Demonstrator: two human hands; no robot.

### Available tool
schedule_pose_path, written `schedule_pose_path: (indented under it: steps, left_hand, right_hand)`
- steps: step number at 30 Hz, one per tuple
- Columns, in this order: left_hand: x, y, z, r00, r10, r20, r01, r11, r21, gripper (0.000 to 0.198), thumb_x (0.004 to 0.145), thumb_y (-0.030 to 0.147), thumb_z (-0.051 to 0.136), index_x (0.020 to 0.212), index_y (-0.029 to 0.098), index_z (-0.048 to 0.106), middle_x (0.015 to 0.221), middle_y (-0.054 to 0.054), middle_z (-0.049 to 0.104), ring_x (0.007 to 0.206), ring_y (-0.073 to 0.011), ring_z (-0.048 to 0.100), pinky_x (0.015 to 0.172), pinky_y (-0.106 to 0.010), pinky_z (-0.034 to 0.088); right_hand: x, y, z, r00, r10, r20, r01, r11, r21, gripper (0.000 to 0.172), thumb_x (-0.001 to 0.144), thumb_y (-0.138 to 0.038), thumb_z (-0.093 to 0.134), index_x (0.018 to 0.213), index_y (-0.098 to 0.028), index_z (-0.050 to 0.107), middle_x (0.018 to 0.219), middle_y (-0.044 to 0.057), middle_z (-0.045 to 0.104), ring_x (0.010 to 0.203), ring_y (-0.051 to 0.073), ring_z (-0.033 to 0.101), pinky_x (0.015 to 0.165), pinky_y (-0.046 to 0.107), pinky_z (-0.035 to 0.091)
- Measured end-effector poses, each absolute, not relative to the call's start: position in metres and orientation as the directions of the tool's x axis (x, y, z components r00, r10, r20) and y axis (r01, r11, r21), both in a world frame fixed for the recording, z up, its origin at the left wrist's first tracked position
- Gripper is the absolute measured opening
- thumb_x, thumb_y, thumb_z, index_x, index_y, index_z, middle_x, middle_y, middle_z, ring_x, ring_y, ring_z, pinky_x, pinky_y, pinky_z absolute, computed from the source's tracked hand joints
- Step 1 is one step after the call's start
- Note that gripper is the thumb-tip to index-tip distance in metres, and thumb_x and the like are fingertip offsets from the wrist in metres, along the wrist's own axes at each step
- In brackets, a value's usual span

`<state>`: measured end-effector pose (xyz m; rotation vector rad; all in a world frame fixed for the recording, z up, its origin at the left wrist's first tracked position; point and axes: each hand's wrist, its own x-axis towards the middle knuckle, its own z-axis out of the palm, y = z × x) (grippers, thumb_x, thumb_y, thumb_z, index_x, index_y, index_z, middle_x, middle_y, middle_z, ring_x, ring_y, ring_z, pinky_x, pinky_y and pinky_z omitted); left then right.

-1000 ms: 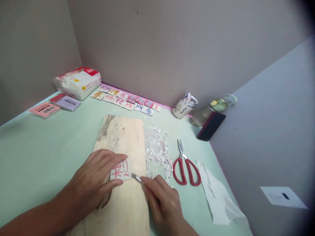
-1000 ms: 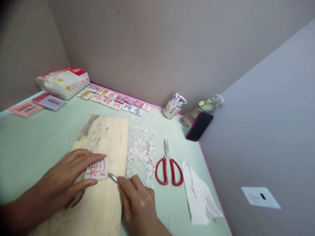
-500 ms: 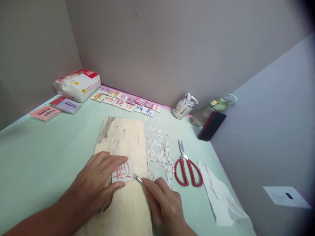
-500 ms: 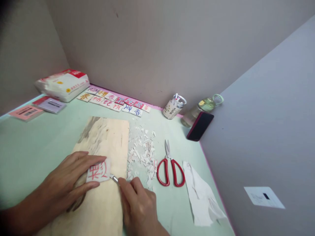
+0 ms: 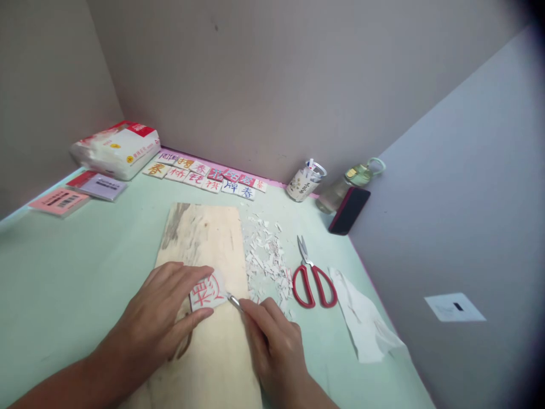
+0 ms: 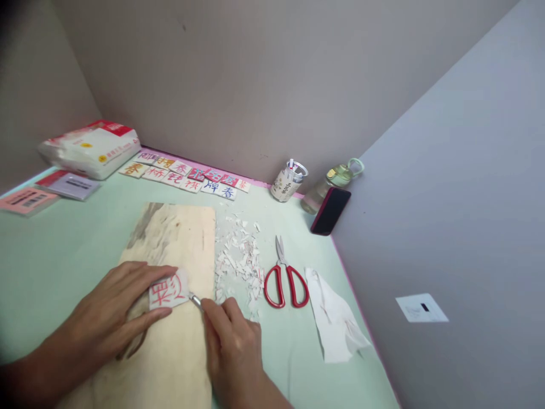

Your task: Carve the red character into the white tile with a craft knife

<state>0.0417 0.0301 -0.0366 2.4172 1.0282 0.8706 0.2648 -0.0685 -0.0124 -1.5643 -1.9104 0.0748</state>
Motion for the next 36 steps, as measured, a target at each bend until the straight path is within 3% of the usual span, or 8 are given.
schedule_pose_path:
  steps: [3,9,16,36]
  left_hand:
    - [0.036,0.035,-0.034,0.591,0.735,0.332,0.478,-0.651,0.590,0.042,0.103,0.045,0.058,0.142,0.032,0.051,0.124,-0.003,0.067,0.118,-0.0282,0.057,0.102,-0.042,0.044]
    - [0.025,0.045,-0.031,0.660,0.695,0.284,0.415,-0.653,0.634,0.040,0.105,0.033,0.052,0.145,0.033,0.052,0.130,-0.003,0.066,0.123,-0.0257,0.056,0.104,-0.036,0.047]
    - [0.025,0.043,-0.034,0.644,0.720,0.260,0.438,-0.625,0.647,0.041,0.105,0.038,0.055,0.145,0.035,0.052,0.133,-0.004,0.065,0.127,-0.0268,0.055,0.107,-0.037,0.047]
    - [0.025,0.043,-0.036,0.644,0.720,0.259,0.467,-0.639,0.611,0.043,0.103,0.040,0.056,0.145,0.032,0.055,0.133,-0.005,0.067,0.128,-0.0292,0.056,0.107,-0.042,0.049]
  right_hand:
    - [0.274,-0.063,-0.007,-0.160,0.895,0.416,0.838,0.346,-0.422,0.034,0.112,-0.024,0.039,0.116,-0.015,0.072,0.075,0.002,0.062,0.059,0.013,0.062,0.050,0.023,0.041]
    - [0.287,-0.055,-0.006,-0.325,0.839,0.436,0.835,0.471,-0.284,0.035,0.113,-0.022,0.037,0.120,-0.017,0.071,0.075,0.001,0.062,0.055,0.013,0.057,0.050,0.025,0.040]
    - [0.276,-0.065,-0.011,-0.225,0.874,0.431,0.870,0.379,-0.314,0.035,0.113,-0.025,0.035,0.121,-0.018,0.069,0.076,0.002,0.064,0.059,0.014,0.064,0.050,0.026,0.040]
    - [0.264,-0.071,-0.013,-0.131,0.897,0.422,0.880,0.301,-0.367,0.033,0.109,-0.018,0.038,0.122,-0.019,0.068,0.077,0.002,0.063,0.059,0.014,0.062,0.048,0.023,0.043]
